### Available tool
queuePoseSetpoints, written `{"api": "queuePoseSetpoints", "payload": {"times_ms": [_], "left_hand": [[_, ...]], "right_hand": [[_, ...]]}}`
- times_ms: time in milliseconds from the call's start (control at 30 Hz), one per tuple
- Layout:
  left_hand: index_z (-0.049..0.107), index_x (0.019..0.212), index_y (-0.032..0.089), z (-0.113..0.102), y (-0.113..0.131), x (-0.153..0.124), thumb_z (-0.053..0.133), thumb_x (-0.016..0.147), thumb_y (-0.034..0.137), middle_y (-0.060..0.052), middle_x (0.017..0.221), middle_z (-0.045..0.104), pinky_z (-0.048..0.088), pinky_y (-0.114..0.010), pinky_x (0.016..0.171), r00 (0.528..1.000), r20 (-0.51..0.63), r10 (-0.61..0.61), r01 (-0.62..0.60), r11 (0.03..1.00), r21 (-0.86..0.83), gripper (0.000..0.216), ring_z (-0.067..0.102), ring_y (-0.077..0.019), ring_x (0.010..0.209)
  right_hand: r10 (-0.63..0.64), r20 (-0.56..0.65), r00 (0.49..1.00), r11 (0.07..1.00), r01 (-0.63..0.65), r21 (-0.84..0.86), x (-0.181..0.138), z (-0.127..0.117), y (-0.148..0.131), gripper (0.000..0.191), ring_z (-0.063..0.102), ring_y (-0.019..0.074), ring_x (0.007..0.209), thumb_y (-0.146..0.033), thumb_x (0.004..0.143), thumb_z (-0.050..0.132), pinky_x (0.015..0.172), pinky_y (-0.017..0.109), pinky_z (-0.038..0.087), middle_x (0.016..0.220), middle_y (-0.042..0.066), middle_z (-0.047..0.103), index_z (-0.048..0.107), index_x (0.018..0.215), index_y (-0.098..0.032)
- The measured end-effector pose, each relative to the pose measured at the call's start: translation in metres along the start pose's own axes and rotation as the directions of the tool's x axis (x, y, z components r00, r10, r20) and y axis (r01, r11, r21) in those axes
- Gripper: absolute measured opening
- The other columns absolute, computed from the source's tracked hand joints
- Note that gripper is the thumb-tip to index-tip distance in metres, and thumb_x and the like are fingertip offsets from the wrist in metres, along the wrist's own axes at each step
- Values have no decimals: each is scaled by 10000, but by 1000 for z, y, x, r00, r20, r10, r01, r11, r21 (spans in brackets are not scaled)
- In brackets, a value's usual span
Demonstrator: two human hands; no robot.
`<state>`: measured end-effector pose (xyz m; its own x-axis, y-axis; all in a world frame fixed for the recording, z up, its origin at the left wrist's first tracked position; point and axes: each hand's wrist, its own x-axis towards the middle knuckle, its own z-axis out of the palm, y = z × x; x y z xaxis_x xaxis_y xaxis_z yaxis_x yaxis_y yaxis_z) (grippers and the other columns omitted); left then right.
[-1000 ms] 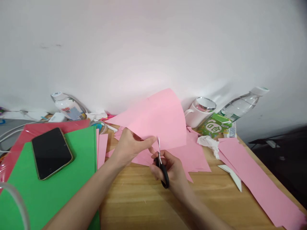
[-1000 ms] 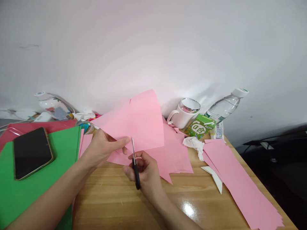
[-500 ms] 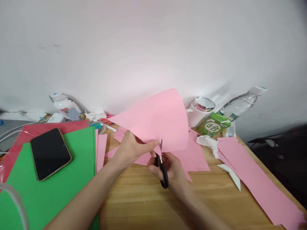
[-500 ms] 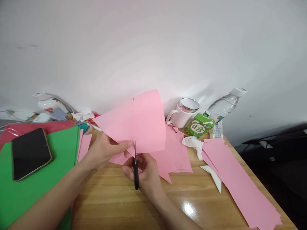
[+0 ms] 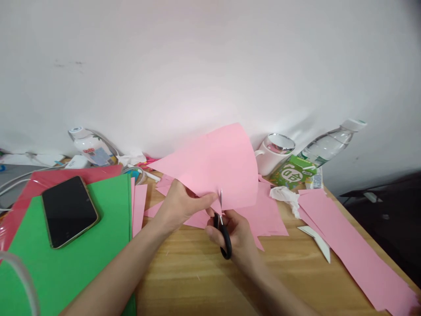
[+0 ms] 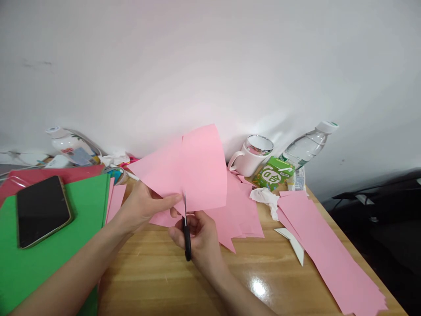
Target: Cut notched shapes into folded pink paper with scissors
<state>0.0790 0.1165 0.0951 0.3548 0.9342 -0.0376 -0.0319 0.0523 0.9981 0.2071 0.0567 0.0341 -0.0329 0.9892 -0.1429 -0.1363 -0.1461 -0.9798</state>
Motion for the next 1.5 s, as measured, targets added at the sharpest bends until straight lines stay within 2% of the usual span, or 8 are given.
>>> {"api": "queuePoseSetpoints", "payload": {"times_ms": [433, 600, 767, 867, 1067, 1300, 1367, 1500], "left_hand": [[568, 688, 143, -1, -1, 1, 659, 679, 152, 32, 473, 584, 507, -255, 537, 999, 33, -28, 29, 999, -27, 91, 594, -137, 468], [590, 723, 140, -3, -3, 2, 686, 679, 188, 21, 611, 598, 481, -226, 465, 999, 45, -3, 9, 990, -142, 117, 546, -98, 464], [588, 771, 150, -4, -6, 4, 706, 665, 213, 8, 659, 609, 455, -221, 430, 1000, -30, -9, 3, 981, -196, 170, 539, -102, 484], [587, 769, 155, -5, -7, 3, 691, 677, 195, 15, 638, 615, 452, -216, 434, 999, -35, 4, -9, 992, -125, 145, 534, -94, 461], [557, 716, 181, -3, -3, 1, 654, 691, 192, 52, 462, 551, 459, -271, 395, 999, 0, -42, 42, 991, -130, 101, 526, -137, 384], [579, 801, 179, -3, -4, 3, 704, 626, 154, 54, 511, 590, 498, -267, 524, 995, -88, -41, 31, 994, -106, 216, 583, -140, 491], [570, 819, 176, -4, -4, 3, 701, 627, 142, 55, 534, 599, 495, -257, 526, 995, -90, -34, 24, 994, -109, 235, 577, -128, 492], [550, 840, 170, -4, -5, 3, 696, 633, 135, 64, 540, 592, 481, -243, 490, 996, -86, -31, 22, 994, -108, 256, 545, -106, 446]], "right_hand": [[27, -20, 999, 1000, -27, 6, 1, 2, 1, 347, 396, 81, 441, -331, 576, 789, 430, 216, 325, 492, -55, 504, 501, 702, -183], [18, -20, 1000, 1000, -18, 8, 1, 1, 2, 318, 415, 80, 443, -294, 586, 781, 437, 217, 351, 518, -53, 522, 544, 758, -168], [-3, -33, 999, 1000, 3, 14, 1, 0, 2, 301, 484, 98, 493, -281, 558, 796, 463, 220, 401, 580, -29, 568, 571, 725, -171], [-12, 25, 1000, 999, 11, 42, 1, 0, 0, 286, 553, 137, 575, -283, 541, 808, 527, 246, 458, 653, 11, 621, 596, 696, -168], [-70, 79, 994, 982, 55, 180, 2, -1, -2, 403, 599, 174, 774, -243, 555, 810, 720, 302, 499, 879, 49, 671, 647, 920, -190], [-25, 81, 996, 979, 8, 205, 2, -3, 1, 340, 631, 209, 795, -293, 603, 792, 777, 352, 492, 876, 68, 692, 680, 903, -182], [-15, 75, 997, 981, 0, 196, 1, -3, 1, 322, 632, 206, 776, -295, 596, 795, 747, 337, 492, 839, 63, 695, 681, 875, -179], [-22, 68, 997, 987, 11, 161, 1, -3, 0, 211, 589, 163, 663, -286, 633, 766, 554, 255, 437, 799, 53, 676, 655, 767, -167]]}}
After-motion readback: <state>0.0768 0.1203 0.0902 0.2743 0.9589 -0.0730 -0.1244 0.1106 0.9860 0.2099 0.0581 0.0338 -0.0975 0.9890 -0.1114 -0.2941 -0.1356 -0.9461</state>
